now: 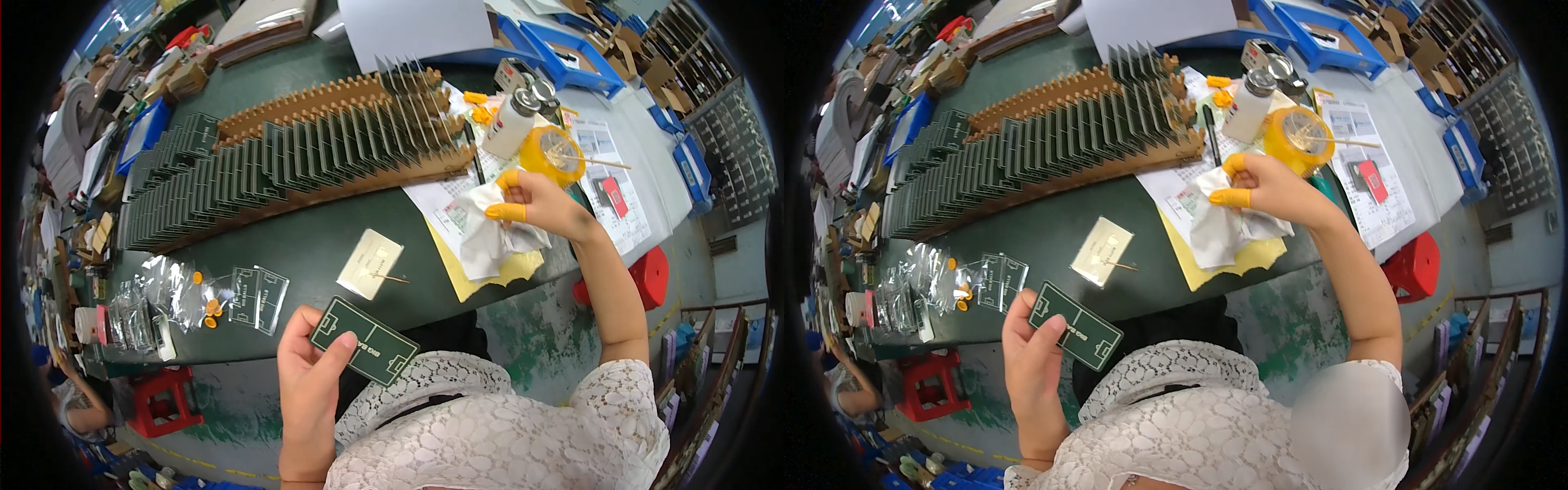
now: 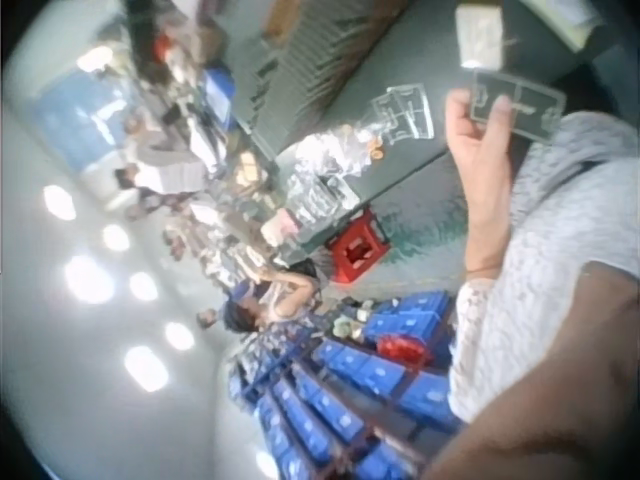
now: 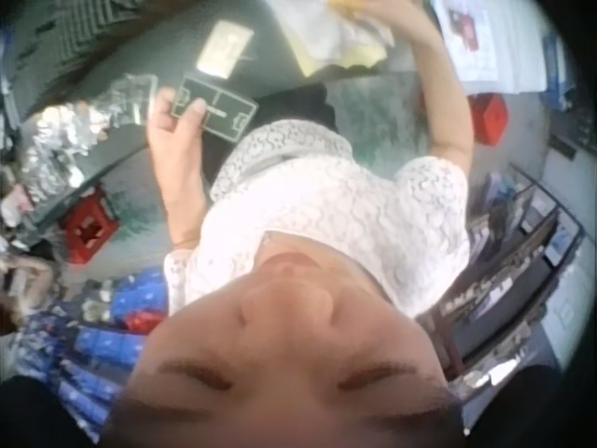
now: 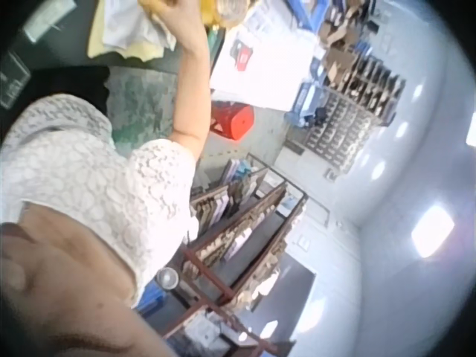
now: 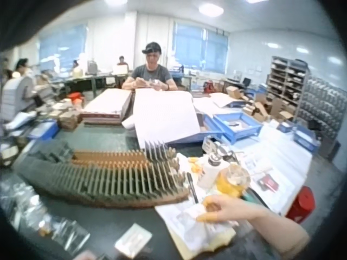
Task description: The person wipes the surface of small rectangular cards with a white cloth and then uses a wooden stick to clean the edges and corners. The person handles the cards one at a time, flipping them over to clean both sides, and places them back on the table.
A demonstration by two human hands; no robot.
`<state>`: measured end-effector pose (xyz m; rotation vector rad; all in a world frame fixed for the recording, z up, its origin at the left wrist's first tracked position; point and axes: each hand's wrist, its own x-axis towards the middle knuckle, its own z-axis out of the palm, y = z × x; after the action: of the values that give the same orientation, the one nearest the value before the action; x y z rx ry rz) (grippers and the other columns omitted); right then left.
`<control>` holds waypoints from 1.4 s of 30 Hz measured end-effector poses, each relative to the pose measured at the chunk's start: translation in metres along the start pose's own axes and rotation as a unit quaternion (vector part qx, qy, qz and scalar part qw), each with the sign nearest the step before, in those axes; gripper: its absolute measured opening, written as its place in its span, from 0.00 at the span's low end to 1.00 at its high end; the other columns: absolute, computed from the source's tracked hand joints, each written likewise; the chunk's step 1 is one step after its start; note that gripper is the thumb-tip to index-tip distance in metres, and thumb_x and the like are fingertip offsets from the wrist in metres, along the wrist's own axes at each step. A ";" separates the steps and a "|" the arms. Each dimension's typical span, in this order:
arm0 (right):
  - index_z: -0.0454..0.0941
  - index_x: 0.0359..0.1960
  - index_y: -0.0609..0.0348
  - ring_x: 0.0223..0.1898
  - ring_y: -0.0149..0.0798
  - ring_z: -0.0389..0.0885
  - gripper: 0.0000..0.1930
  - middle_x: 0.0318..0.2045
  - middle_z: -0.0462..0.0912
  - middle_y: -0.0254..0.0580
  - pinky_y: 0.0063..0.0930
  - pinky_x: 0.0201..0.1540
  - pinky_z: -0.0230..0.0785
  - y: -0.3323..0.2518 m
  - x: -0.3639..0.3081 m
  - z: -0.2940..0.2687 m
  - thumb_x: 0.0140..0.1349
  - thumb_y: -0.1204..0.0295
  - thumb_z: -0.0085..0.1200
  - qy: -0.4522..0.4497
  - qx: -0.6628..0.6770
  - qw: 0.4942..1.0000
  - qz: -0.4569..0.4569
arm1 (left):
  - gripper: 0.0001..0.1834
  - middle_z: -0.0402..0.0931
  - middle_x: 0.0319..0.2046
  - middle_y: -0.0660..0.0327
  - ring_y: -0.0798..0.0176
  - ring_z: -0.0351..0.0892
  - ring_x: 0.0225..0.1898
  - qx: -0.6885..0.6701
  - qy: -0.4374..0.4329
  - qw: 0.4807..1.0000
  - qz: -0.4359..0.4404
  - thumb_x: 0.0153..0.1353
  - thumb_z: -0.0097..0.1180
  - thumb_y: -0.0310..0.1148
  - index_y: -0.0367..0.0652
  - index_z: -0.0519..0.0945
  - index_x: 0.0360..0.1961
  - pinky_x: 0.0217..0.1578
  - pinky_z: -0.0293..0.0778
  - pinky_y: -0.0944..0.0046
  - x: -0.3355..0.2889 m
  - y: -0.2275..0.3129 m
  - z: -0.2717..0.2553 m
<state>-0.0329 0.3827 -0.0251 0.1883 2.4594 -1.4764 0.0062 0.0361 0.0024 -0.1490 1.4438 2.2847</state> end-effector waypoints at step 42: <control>0.77 0.40 0.61 0.38 0.30 0.79 0.10 0.35 0.81 0.37 0.25 0.46 0.70 -0.039 0.004 0.031 0.64 0.67 0.56 0.006 0.351 0.934 -0.071 | 0.07 0.78 0.35 0.61 0.73 0.78 0.36 -0.031 0.012 0.999 0.033 0.61 0.56 0.20 0.39 0.70 0.37 0.39 0.75 0.72 -0.002 -0.008 -0.028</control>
<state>-0.0416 0.3373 -0.0071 0.1509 1.8718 -2.3666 0.0076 0.0135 -0.0168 -0.1502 1.4101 2.3910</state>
